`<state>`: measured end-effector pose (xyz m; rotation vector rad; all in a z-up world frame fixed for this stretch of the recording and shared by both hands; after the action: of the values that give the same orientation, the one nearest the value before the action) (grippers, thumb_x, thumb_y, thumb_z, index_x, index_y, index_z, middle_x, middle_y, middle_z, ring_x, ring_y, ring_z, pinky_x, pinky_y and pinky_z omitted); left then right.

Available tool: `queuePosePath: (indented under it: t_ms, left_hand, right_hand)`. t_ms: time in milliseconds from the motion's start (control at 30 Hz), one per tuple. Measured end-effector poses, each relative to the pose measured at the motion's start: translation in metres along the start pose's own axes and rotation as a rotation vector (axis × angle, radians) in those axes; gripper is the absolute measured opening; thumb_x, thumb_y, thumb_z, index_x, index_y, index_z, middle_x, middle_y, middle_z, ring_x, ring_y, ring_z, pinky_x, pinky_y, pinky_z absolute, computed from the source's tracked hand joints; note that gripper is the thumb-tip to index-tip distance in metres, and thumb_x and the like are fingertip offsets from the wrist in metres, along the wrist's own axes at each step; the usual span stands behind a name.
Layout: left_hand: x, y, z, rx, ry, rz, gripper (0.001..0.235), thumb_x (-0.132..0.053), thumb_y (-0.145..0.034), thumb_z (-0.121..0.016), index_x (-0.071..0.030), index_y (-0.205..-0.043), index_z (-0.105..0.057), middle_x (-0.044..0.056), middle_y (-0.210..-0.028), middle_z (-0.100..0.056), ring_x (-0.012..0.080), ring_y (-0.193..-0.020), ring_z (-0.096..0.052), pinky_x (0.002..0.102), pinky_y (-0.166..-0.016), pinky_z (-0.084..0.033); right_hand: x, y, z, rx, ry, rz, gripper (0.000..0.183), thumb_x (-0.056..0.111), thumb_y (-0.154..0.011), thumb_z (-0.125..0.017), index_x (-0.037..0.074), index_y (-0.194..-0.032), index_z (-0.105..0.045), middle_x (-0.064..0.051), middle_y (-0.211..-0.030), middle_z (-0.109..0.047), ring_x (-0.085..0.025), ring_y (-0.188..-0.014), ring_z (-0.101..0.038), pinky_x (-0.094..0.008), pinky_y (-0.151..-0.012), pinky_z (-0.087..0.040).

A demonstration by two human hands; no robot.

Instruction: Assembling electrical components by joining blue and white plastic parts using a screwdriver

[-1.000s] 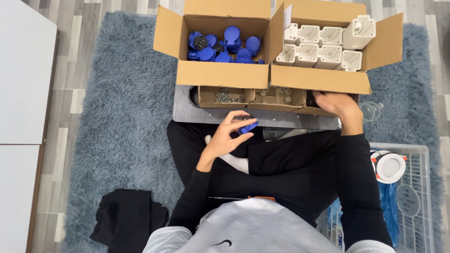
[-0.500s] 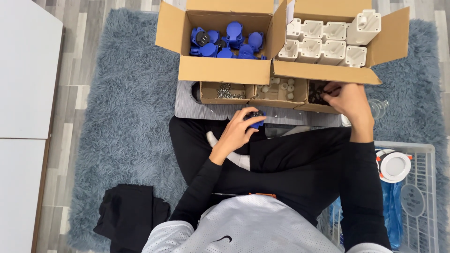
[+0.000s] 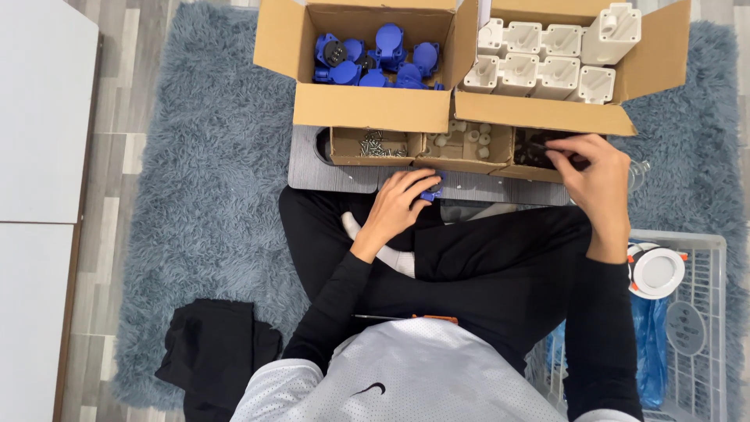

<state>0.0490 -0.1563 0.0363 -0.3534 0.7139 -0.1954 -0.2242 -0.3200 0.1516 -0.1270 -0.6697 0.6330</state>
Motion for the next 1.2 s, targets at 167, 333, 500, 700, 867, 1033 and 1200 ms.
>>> queuePosePath:
  t_ms: [167,333,500,700,867,1033,1200]
  left_hand:
    - [0.0,0.002,0.006,-0.015,-0.013,-0.012,0.064,-0.015,-0.095,-0.087,-0.016,-0.153,-0.06,0.005,-0.158,-0.059,0.0338,-0.128,-0.065,0.05,-0.107,-0.058]
    - [-0.041,-0.003,0.055,-0.18,0.115,-0.016,0.049,-0.031,-0.102,-0.085,-0.012,-0.144,-0.066,0.009,-0.146,-0.063,0.0307,-0.132,-0.067,0.049,-0.113,-0.058]
    - [-0.074,-0.009,0.061,-0.236,0.656,0.032,0.041,-0.017,-0.097,-0.087,-0.013,-0.136,-0.075,0.006,-0.131,-0.073,0.0222,-0.101,-0.08,0.032,-0.08,-0.066]
    - [-0.087,-0.004,0.062,-0.33,0.65,-0.015,0.018,-0.009,-0.099,-0.084,-0.011,-0.117,-0.084,0.005,-0.106,-0.08,0.0185,-0.077,-0.076,0.029,-0.067,-0.063]
    - [-0.086,-0.003,0.073,-0.336,0.467,-0.069,0.016,-0.008,-0.099,-0.083,-0.012,-0.115,-0.085,0.004,-0.098,-0.08,0.0207,-0.077,-0.076,0.031,-0.07,-0.063]
    - [-0.099,-0.005,0.075,-0.315,0.243,-0.166,0.015,-0.006,-0.102,-0.079,-0.012,-0.115,-0.084,0.003,-0.099,-0.078,0.0229,-0.084,-0.075,0.032,-0.075,-0.064]
    - [-0.092,-0.007,0.074,-0.279,0.394,-0.132,0.018,-0.009,-0.101,-0.081,-0.011,-0.118,-0.082,0.006,-0.104,-0.079,0.027,-0.089,-0.076,0.036,-0.077,-0.065]
  right_hand:
    - [0.02,0.027,0.02,-0.169,-0.084,0.051,0.011,-0.01,-0.114,-0.085,-0.001,-0.12,-0.085,-0.017,-0.116,-0.078,-0.026,-0.109,-0.073,-0.034,-0.09,-0.056]
    - [0.032,0.059,0.012,-0.334,-0.274,0.004,0.012,-0.013,-0.114,-0.086,-0.005,-0.121,-0.079,-0.02,-0.118,-0.073,-0.03,-0.112,-0.066,-0.039,-0.103,-0.052]
    - [0.048,0.081,-0.057,-0.219,-0.76,-0.123,0.019,-0.014,-0.098,-0.082,-0.003,-0.112,-0.075,-0.021,-0.11,-0.071,-0.032,-0.092,-0.08,-0.041,-0.08,-0.067]
    - [0.07,0.09,-0.092,-0.139,-0.958,-0.09,0.019,-0.018,-0.094,-0.078,-0.012,-0.112,-0.073,-0.024,-0.105,-0.07,-0.034,-0.089,-0.082,-0.042,-0.079,-0.069]
    - [0.103,0.079,-0.07,-0.143,-0.653,0.068,0.03,-0.003,-0.091,-0.089,-0.006,-0.118,-0.079,-0.02,-0.115,-0.076,-0.036,-0.102,-0.081,-0.044,-0.088,-0.065]
    - [0.124,0.079,-0.066,-0.17,-0.336,0.228,0.015,0.005,-0.094,-0.09,0.01,-0.108,-0.089,-0.009,-0.107,-0.082,-0.029,-0.09,-0.073,-0.04,-0.085,-0.059]
    - [0.113,0.078,-0.073,-0.141,-0.476,0.143,0.01,-0.003,-0.097,-0.085,0.003,-0.104,-0.085,-0.012,-0.097,-0.08,-0.027,-0.078,-0.072,-0.039,-0.07,-0.06]
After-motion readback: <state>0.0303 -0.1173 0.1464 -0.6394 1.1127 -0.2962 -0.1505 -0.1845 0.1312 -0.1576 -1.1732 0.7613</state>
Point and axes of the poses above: each hand's wrist, its own y-axis away from the middle knuckle, its own z-axis out of the back of the hand, x = y × z, the point moved 8 cm from there along -y, towards the middle knuckle
